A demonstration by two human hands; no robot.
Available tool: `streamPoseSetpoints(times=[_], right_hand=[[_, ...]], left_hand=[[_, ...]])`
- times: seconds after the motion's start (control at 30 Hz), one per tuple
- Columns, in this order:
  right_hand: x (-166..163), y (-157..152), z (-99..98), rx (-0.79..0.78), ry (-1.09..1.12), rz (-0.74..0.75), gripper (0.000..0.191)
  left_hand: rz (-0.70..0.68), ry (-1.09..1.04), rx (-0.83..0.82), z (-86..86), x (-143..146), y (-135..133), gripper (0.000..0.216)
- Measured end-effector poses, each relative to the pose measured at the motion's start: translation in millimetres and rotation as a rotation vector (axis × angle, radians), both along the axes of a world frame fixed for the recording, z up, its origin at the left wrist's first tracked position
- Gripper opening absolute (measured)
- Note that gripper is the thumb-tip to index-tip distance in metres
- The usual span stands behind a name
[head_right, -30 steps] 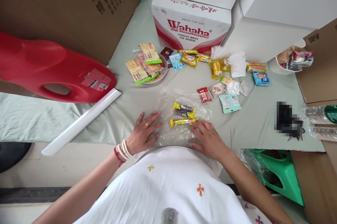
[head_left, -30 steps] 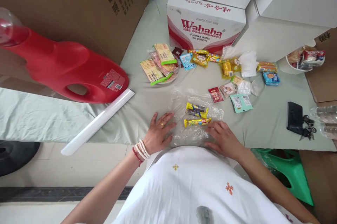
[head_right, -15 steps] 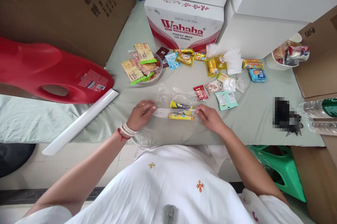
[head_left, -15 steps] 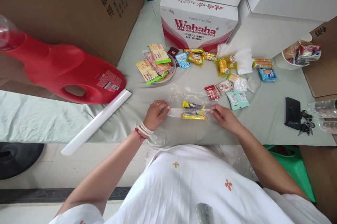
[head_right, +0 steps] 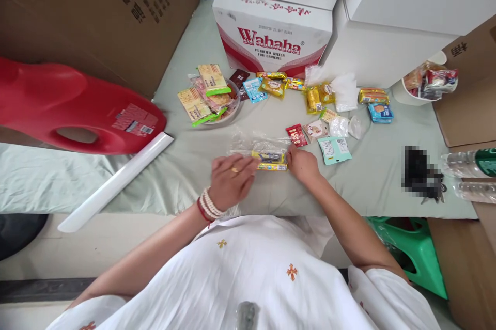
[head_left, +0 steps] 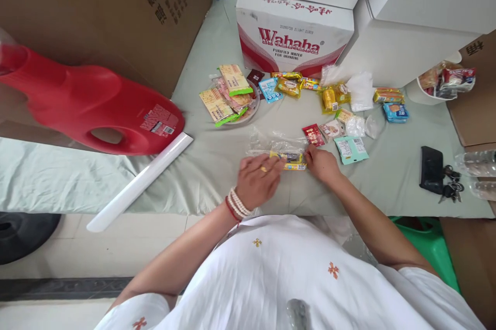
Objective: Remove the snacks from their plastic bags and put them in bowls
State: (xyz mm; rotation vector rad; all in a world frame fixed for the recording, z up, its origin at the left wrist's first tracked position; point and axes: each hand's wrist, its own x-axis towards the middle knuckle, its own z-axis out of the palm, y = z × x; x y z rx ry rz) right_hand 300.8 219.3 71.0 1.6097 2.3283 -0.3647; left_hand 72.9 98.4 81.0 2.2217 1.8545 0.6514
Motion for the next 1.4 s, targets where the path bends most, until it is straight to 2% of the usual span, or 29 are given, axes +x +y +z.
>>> streamPoseSetpoints(times=[0.07,0.17,0.3,0.33,0.4,0.5,0.53,0.63,0.7,0.77,0.83,0.9,0.97,1.03,1.1,1.13,1.17,1.2,1.3,1.33,1.4], right_hand=[[2.5,2.8,6.4,-0.038,-0.010,0.008,0.033],[6.6,12.7,25.9,-0.061,0.023,0.062,0.030],[-8.7,36.3,46.4,0.223,0.193,0.207,0.046],[-17.2,43.2,46.9,0.234,0.209,0.256,0.053],[-35.9,55.7,43.4,0.112,0.177,0.323,0.057],[-54.3,62.8,35.4,-0.088,0.180,0.343,0.034],[-55.3,60.0,33.5,-0.100,0.231,0.367,0.028],[-44.4,35.6,28.0,-0.073,0.395,0.544,0.032],[-31.2,11.2,21.6,-0.064,0.407,0.657,0.036],[-19.5,-12.5,12.9,-0.022,0.375,0.702,0.041],[-12.9,-30.3,4.5,0.043,0.337,0.707,0.047],[-12.4,-40.8,-0.8,0.089,0.296,0.715,0.052],[-16.2,-45.6,-2.2,0.119,0.255,0.728,0.056],[-21.7,-47.3,-0.7,0.142,0.216,0.739,0.061],[-26.6,-48.3,1.8,0.147,0.181,0.746,0.064],[-28.4,-48.8,3.1,0.145,0.168,0.746,0.065],[-29.8,-49.3,4.2,0.145,0.160,0.744,0.066],[-30.8,-49.8,5.1,0.145,0.157,0.737,0.065],[-30.7,-50.1,5.4,0.142,0.182,0.718,0.060],[-29.6,-49.4,4.5,0.136,0.201,0.711,0.057],[-25.6,-47.0,0.8,0.114,0.263,0.686,0.052]], left_hand=[[-0.134,0.033,-0.108,-3.5,16.6,5.5,0.045],[-0.168,0.054,-0.161,-14.1,26.3,18.7,0.044],[-0.166,0.040,-0.135,-20.3,22.4,23.5,0.040],[-0.164,0.034,-0.132,-20.2,21.5,22.8,0.038],[-0.159,0.027,-0.131,-19.9,20.9,20.9,0.037],[-0.145,0.015,-0.134,-21.8,22.4,18.4,0.036],[-0.137,0.008,-0.133,-23.2,23.0,17.7,0.036],[-0.122,-0.013,-0.135,-28.1,22.9,15.9,0.035],[-0.111,-0.033,-0.146,-31.2,19.6,14.8,0.034],[-0.130,-0.081,-0.163,-33.9,12.7,12.9,0.032],[-0.194,-0.193,-0.160,-36.4,2.7,8.9,0.035],[-0.244,-0.411,-0.129,-38.9,-9.1,2.7,0.035],[-0.137,-0.716,-0.077,-40.9,-21.7,-2.8,0.028],[0.193,-0.984,0.027,-41.2,-33.7,-3.0,0.025],[0.556,-1.095,0.162,-38.4,-42.7,5.2,0.028],[0.680,-1.076,0.211,-35.6,-45.2,12.4,0.028],[0.744,-1.012,0.227,-32.1,-45.9,20.9,0.029],[0.750,-0.913,0.203,-28.1,-45.0,30.1,0.035],[0.600,-0.517,-0.028,-16.4,-36.5,51.8,0.065],[0.527,-0.398,-0.125,-13.5,-34.2,54.5,0.067],[0.404,-0.234,-0.303,-9.8,-34.2,50.7,0.049]])
